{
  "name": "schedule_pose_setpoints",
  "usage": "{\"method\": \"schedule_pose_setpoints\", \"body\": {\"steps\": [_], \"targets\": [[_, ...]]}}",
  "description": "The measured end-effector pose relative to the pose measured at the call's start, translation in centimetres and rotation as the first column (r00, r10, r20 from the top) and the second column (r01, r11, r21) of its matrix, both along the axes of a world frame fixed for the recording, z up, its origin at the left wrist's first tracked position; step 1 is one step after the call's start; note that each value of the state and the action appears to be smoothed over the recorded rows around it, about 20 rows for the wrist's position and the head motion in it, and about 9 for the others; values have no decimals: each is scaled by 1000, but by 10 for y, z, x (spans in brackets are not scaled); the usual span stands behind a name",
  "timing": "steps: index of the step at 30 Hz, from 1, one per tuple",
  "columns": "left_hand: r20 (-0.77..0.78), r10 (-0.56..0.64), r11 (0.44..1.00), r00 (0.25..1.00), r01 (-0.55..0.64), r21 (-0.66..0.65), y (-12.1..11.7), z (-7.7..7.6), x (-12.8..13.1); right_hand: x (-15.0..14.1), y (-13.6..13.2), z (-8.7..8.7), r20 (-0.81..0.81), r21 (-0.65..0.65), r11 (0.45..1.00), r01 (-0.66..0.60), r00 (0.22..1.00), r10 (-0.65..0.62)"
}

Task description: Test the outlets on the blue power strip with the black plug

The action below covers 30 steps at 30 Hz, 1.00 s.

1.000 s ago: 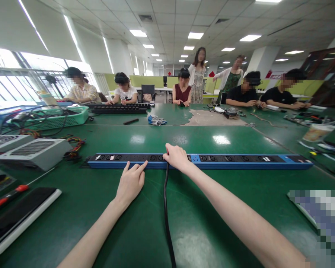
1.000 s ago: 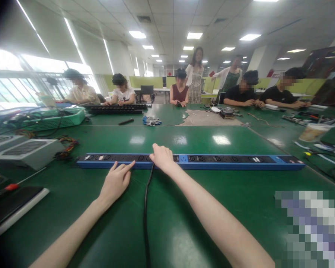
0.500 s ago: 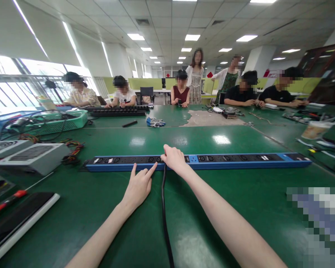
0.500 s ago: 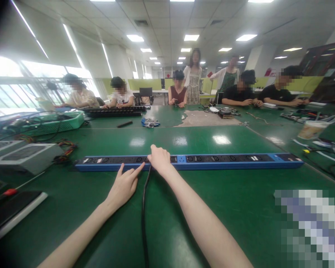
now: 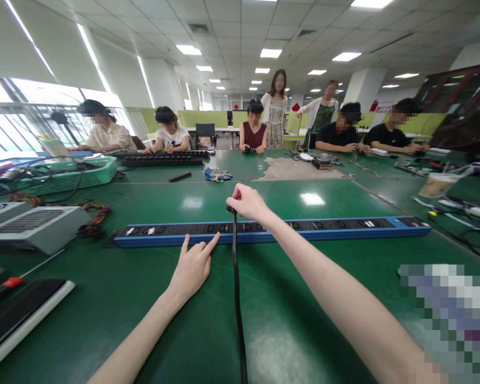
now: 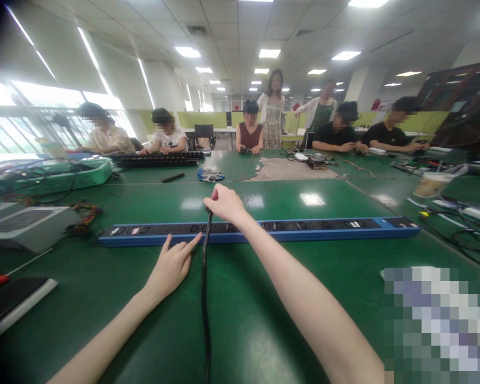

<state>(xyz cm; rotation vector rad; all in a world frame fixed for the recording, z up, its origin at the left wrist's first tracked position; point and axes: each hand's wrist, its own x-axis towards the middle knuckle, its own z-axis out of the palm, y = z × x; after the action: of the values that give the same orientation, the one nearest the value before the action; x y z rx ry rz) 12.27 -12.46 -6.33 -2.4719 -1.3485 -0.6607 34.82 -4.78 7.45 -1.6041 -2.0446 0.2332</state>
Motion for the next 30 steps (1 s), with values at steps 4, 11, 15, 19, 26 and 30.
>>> {"method": "schedule_pose_setpoints", "body": {"steps": [4, 11, 15, 19, 26, 30], "targets": [[21, -11, 1000, 1000, 11, 11, -1, -1, 0, 36, -17, 36, 70, 97, 995, -17, 998, 10], [18, -3, 1000, 1000, 3, 3, -1, -2, 0, 118, -31, -1, 148, 27, 996, 79, 985, -83], [3, 1, 1000, 1000, -1, 6, 0, -3, 0, 129, -35, -40, 105, -46, 997, 58, 993, -53], [0, 4, 1000, 1000, -4, 2, 0, -3, 0, 123, -36, -57, 113, -47, 995, 90, 990, -85], [11, -4, 1000, 1000, 4, -5, 0, -2, 1, 118, -34, -58, 189, 9, 993, 116, 975, -116], [20, -10, 1000, 1000, 10, -4, 0, -2, 1, 117, -35, -59, 175, 7, 996, 93, 980, -92]]}}
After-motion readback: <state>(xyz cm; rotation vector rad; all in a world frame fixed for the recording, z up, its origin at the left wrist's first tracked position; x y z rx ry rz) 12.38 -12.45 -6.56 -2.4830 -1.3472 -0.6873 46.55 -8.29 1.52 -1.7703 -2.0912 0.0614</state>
